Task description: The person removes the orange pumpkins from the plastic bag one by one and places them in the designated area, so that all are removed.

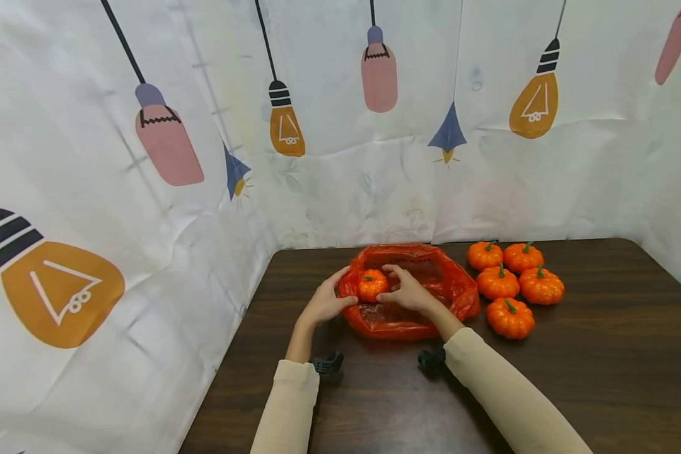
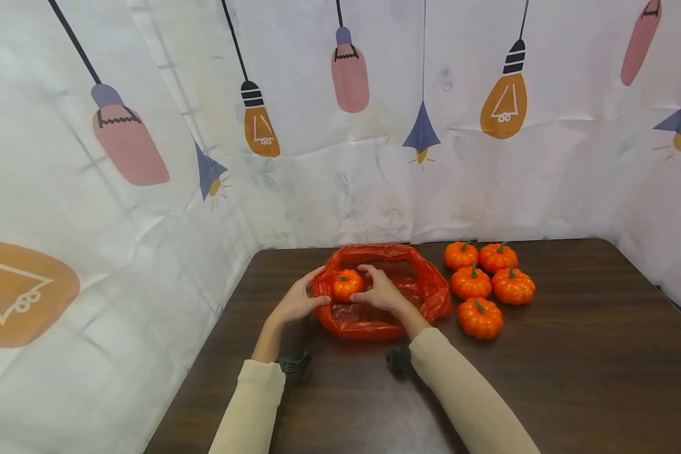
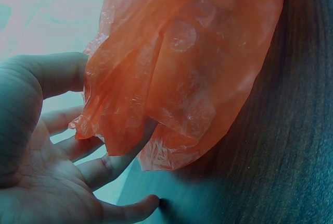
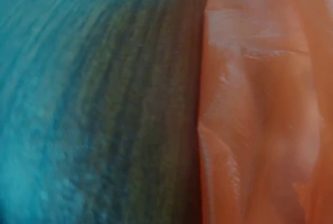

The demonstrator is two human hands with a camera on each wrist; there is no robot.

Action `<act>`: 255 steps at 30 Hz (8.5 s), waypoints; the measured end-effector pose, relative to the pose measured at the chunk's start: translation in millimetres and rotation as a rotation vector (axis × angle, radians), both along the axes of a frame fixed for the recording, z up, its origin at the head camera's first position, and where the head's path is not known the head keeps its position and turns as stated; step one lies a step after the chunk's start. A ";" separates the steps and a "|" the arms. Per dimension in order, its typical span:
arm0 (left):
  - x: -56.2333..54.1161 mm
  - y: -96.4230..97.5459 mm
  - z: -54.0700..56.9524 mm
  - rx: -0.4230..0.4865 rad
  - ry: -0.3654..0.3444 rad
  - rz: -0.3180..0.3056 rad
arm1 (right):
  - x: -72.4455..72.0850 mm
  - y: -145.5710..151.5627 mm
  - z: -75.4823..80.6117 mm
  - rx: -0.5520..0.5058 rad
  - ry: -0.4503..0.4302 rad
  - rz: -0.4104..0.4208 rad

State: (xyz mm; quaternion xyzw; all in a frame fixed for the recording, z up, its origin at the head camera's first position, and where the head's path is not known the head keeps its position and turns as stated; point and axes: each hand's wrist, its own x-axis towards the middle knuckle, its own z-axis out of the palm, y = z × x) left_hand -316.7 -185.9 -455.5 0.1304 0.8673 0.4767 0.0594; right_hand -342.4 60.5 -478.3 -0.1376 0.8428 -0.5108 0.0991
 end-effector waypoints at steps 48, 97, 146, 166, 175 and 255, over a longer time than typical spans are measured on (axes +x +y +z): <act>1.4 1.0 2.5 -0.012 0.001 0.002 | -0.8 -1.5 4.7 0.048 0.030 -0.029; 1.3 0.9 0.9 0.032 -0.005 -0.007 | 46.4 45.5 42.3 -0.104 0.123 0.032; 1.3 0.6 0.5 -0.002 0.010 -0.009 | 98.9 152.6 59.9 -0.010 0.185 -0.100; -0.2 -0.1 -2.4 -0.020 0.021 -0.010 | 115.0 196.1 60.0 0.013 0.184 -0.153; -0.1 0.7 -1.3 0.012 0.024 -0.002 | 118.0 215.0 53.7 0.039 0.226 -0.197; 0.6 0.9 -2.1 0.029 -0.012 -0.010 | 126.1 320.8 -2.2 0.243 -0.013 -0.105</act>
